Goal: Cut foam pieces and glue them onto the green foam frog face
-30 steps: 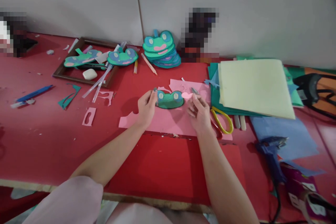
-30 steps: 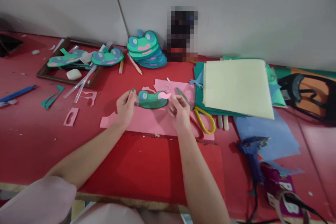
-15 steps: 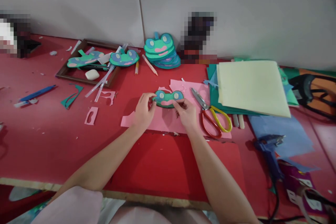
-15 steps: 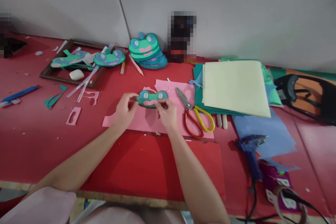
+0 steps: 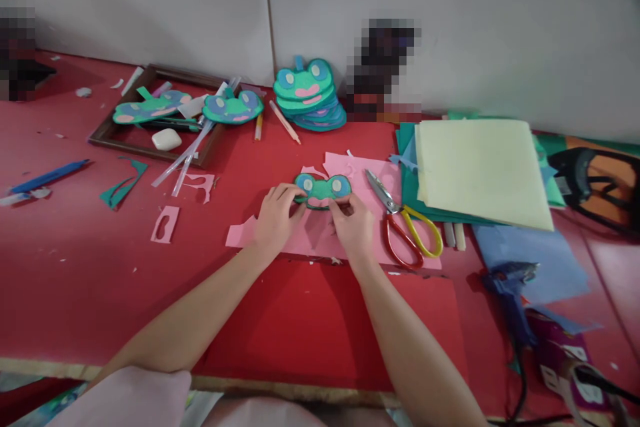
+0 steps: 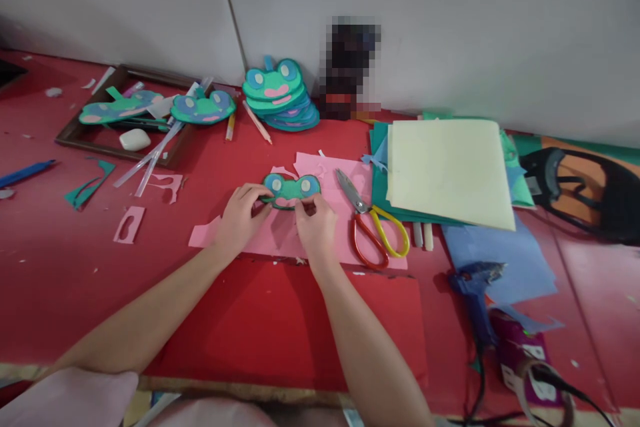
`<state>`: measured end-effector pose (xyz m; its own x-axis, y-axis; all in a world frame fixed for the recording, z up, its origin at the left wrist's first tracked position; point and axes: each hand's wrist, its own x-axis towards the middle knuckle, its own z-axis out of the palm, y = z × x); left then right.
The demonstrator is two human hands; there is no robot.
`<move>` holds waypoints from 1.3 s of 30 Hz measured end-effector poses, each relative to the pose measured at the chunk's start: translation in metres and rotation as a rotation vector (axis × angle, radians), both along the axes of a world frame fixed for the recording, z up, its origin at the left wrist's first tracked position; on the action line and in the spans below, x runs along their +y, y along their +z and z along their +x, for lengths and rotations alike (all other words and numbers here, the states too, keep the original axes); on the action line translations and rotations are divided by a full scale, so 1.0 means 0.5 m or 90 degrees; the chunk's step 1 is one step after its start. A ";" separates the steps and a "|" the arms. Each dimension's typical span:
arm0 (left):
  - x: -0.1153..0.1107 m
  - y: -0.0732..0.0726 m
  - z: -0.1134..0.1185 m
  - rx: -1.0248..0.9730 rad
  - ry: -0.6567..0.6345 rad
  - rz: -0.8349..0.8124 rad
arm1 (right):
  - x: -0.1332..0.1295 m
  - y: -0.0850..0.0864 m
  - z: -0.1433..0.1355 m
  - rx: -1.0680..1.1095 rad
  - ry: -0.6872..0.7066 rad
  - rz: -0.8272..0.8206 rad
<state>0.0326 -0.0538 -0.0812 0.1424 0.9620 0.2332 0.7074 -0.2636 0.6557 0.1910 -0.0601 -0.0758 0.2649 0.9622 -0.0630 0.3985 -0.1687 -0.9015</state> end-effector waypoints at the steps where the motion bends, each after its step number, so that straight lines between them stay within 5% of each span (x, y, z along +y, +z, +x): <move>1: 0.000 0.000 0.000 0.013 0.000 0.000 | 0.000 -0.002 0.000 -0.010 0.005 0.011; 16: -0.048 0.013 0.027 0.222 -0.074 0.094 | -0.001 -0.010 0.005 -0.152 0.044 0.099; 39: -0.086 0.032 0.061 0.420 -0.107 -0.042 | 0.000 -0.006 0.012 -0.087 0.049 0.013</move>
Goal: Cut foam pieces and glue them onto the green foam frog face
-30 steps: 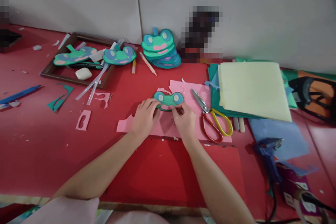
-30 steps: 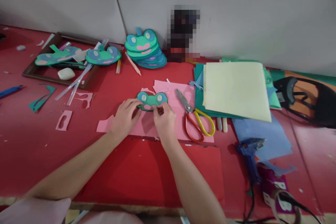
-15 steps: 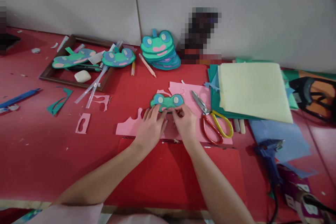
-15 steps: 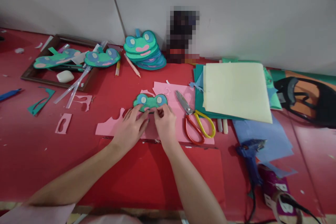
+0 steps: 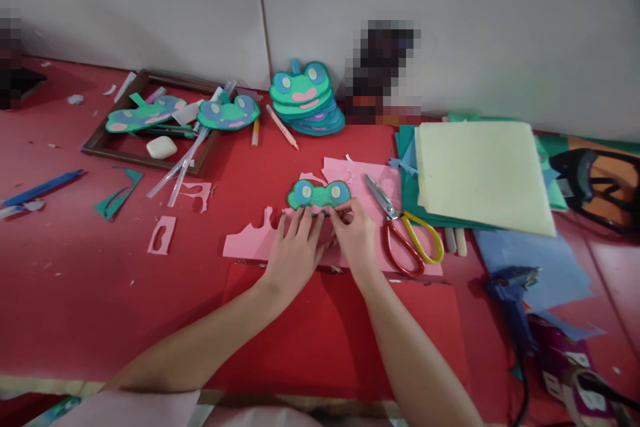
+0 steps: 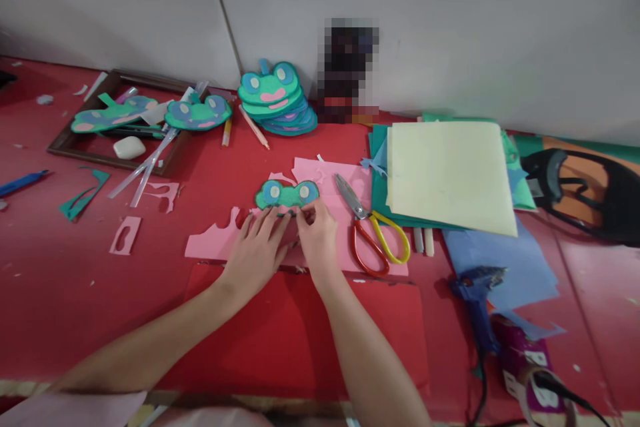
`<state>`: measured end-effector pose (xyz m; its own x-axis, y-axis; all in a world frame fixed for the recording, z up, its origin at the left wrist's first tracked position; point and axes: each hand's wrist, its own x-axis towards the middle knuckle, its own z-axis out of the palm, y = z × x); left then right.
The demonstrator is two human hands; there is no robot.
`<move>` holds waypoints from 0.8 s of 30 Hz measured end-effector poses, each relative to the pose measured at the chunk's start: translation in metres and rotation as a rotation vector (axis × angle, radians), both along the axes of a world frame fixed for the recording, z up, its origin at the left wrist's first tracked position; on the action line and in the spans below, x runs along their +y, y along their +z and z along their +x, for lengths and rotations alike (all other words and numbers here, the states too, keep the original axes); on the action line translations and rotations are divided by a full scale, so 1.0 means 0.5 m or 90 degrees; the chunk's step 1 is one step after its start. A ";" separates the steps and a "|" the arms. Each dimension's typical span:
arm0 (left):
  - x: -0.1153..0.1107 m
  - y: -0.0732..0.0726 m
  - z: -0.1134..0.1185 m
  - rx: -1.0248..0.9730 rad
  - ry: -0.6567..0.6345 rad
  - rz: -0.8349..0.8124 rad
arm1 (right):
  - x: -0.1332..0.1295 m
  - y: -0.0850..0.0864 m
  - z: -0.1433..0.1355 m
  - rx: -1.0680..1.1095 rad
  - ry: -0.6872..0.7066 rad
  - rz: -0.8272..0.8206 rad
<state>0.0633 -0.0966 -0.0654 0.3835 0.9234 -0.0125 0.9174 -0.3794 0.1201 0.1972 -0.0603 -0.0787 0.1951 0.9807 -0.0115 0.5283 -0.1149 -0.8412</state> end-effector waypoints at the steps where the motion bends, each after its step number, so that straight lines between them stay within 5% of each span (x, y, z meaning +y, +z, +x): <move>1: 0.000 0.000 0.000 0.000 0.000 -0.002 | 0.000 0.000 0.000 0.003 0.002 0.000; 9: 0.006 -0.002 -0.004 -0.050 -0.012 0.056 | 0.015 0.000 0.040 0.093 -0.117 0.015; 24: 0.027 -0.007 -0.022 -0.207 -0.002 0.135 | 0.033 -0.006 0.065 0.288 0.032 -0.074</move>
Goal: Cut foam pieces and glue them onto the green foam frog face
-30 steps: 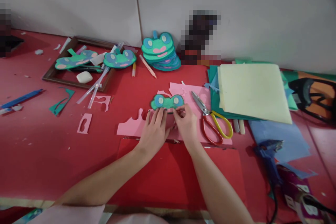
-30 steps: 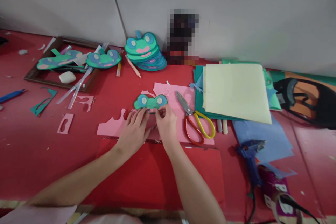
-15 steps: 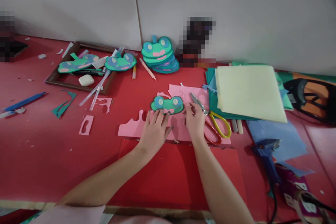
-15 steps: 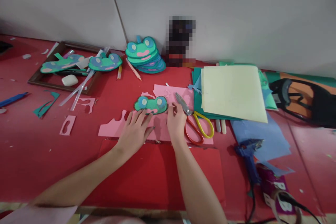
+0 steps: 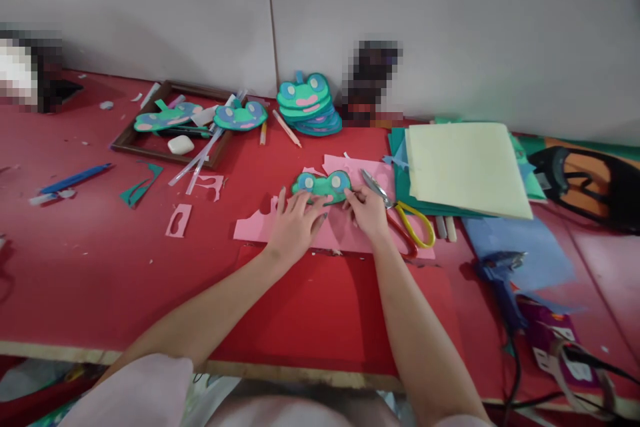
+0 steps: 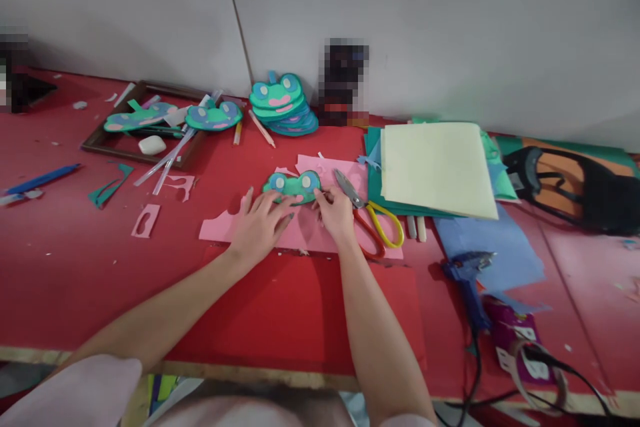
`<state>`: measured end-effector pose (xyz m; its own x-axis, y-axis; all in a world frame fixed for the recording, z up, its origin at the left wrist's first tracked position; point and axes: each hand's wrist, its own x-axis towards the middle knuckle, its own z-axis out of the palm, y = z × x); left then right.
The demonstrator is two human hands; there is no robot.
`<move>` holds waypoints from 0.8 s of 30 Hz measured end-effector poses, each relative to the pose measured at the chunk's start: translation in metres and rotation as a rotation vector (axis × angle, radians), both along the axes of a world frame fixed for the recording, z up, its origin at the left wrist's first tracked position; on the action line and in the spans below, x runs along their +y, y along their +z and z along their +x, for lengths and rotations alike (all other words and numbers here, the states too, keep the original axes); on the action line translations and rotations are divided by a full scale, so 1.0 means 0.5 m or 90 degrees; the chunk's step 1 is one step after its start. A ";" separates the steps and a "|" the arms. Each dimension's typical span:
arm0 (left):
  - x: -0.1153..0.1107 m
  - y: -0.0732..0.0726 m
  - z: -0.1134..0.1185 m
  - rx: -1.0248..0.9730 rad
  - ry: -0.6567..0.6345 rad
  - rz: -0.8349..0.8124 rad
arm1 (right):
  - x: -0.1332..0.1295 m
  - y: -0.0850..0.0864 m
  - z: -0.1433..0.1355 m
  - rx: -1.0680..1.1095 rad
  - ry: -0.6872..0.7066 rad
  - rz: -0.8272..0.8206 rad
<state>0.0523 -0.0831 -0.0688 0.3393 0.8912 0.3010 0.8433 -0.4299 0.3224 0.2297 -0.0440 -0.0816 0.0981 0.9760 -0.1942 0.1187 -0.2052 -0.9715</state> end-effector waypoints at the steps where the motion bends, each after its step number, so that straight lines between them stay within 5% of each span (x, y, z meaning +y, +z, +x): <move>1: 0.004 -0.001 -0.004 -0.049 0.021 0.014 | 0.000 0.001 0.001 0.020 -0.006 0.006; 6: 0.027 -0.012 -0.021 -0.399 0.081 0.022 | 0.002 0.005 0.006 0.135 -0.080 0.027; 10: 0.051 -0.024 -0.024 -0.588 0.082 -0.133 | 0.000 0.011 0.006 0.192 -0.072 0.032; 18: 0.056 -0.023 -0.016 -0.744 0.056 -0.412 | -0.003 0.002 0.004 0.220 -0.028 0.063; 24: 0.057 -0.015 -0.016 -0.717 0.125 -0.414 | -0.013 0.007 -0.006 0.196 0.035 0.065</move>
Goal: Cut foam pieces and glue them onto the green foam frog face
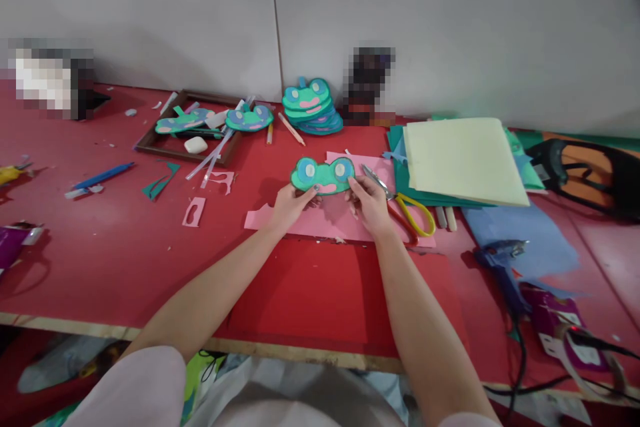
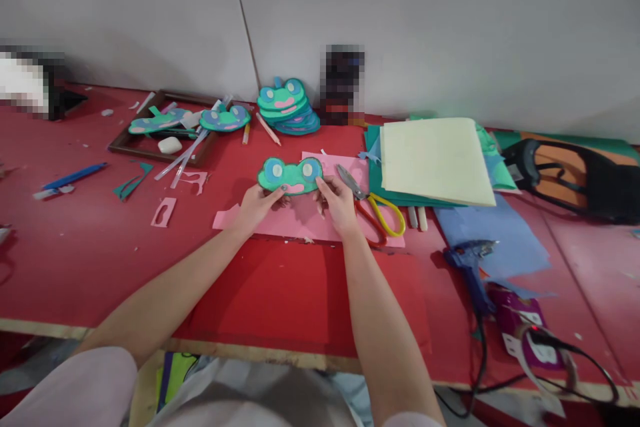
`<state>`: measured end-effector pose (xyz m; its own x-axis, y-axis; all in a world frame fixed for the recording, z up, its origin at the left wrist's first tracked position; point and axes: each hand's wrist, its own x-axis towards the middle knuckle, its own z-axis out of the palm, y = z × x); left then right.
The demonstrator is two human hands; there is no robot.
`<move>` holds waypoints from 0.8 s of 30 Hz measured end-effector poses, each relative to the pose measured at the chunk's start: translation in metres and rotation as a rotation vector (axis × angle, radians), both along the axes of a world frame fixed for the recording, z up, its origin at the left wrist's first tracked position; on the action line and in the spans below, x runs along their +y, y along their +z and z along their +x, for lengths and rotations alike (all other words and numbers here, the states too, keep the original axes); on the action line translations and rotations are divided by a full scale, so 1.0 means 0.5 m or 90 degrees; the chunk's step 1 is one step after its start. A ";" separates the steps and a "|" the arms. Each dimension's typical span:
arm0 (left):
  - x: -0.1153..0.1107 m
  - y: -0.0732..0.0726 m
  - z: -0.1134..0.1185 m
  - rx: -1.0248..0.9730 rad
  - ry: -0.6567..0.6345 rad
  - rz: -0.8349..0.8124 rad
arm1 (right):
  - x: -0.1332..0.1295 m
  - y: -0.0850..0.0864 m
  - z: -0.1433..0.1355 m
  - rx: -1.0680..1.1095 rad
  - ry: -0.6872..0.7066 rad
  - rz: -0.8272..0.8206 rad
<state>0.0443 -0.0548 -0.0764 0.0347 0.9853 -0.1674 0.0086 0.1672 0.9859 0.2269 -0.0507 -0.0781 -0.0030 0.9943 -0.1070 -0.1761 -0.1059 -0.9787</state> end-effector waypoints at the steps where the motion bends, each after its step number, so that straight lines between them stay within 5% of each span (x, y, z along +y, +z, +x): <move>1: 0.001 0.001 -0.001 -0.002 0.009 0.004 | -0.004 0.003 -0.005 -0.013 0.012 -0.003; 6: 0.002 0.000 -0.006 -0.034 0.034 0.007 | -0.026 0.015 -0.047 -0.131 0.075 0.000; 14: 0.007 -0.007 -0.007 -0.033 0.053 0.020 | -0.031 0.009 -0.067 -0.163 0.045 0.024; 18: 0.007 -0.007 -0.006 -0.081 0.076 0.015 | -0.025 0.023 -0.039 -0.229 -0.096 0.079; 24: 0.007 -0.014 -0.002 -0.112 0.064 0.006 | -0.028 0.067 0.002 -0.399 -0.325 0.313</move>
